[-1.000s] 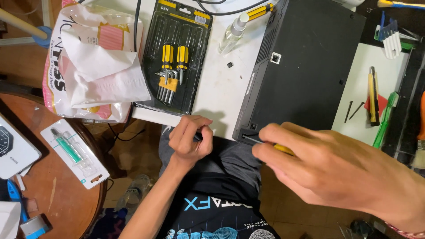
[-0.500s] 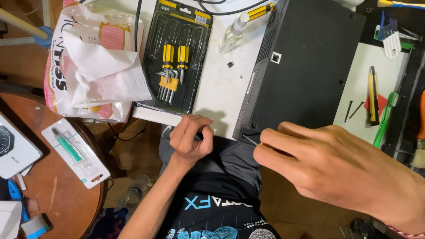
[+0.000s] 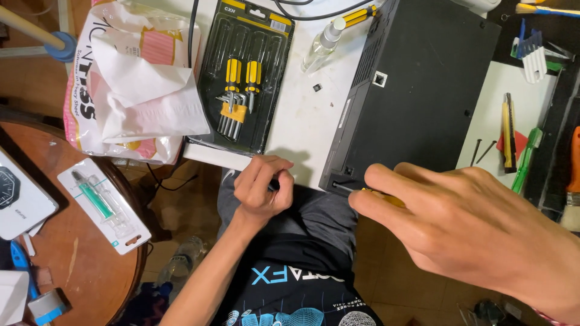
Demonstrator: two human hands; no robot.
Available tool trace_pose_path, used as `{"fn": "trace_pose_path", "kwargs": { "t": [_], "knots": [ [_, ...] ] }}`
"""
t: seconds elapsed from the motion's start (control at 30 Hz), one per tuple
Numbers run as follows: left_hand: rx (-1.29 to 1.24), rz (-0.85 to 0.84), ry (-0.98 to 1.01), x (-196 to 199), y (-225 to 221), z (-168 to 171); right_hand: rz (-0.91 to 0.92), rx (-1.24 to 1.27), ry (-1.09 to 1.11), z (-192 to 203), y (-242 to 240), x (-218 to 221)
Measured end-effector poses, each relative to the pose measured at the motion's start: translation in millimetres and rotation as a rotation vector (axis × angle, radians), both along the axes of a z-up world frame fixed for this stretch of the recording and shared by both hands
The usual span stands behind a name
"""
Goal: Removing the outer plastic casing of a PlayStation 2 console by unscrewing fasteners and prying the shell apart.
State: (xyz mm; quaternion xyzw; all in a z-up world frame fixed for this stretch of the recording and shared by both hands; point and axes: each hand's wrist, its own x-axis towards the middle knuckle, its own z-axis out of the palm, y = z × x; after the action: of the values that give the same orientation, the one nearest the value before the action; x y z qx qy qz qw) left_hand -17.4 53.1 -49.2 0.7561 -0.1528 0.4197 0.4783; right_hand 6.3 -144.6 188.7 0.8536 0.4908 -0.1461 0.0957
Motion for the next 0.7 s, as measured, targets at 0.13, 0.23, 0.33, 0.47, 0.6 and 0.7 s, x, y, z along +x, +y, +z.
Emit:
{"fn": "trace_pose_path", "kwargs": {
  "t": [0.13,0.23,0.33,0.47,0.6,0.7],
  "knots": [
    [-0.005,0.003,-0.016,0.2,-1.1,-0.5,-0.042,0.045,-0.143,-0.1,0.8,-3.7],
    [0.001,0.009,-0.009,-1.0,-0.5,-0.3,-0.015,-0.025,-0.369,0.3,-0.9,-6.7],
    [0.003,0.008,-0.005,-0.1,-0.9,0.7,0.043,0.051,-0.120,6.0,3.9,-1.9],
    [0.002,0.009,-0.007,-0.6,-0.6,0.6,-0.005,0.024,-0.099,1.7,2.1,-2.2],
    [0.000,0.005,-0.011,0.2,-1.0,0.7,-0.020,0.002,-0.308,-1.3,-3.8,-7.0],
    [-0.001,0.005,-0.018,0.5,-0.7,1.7,0.020,0.049,-0.083,0.6,-1.0,-0.2]
  ]
}}
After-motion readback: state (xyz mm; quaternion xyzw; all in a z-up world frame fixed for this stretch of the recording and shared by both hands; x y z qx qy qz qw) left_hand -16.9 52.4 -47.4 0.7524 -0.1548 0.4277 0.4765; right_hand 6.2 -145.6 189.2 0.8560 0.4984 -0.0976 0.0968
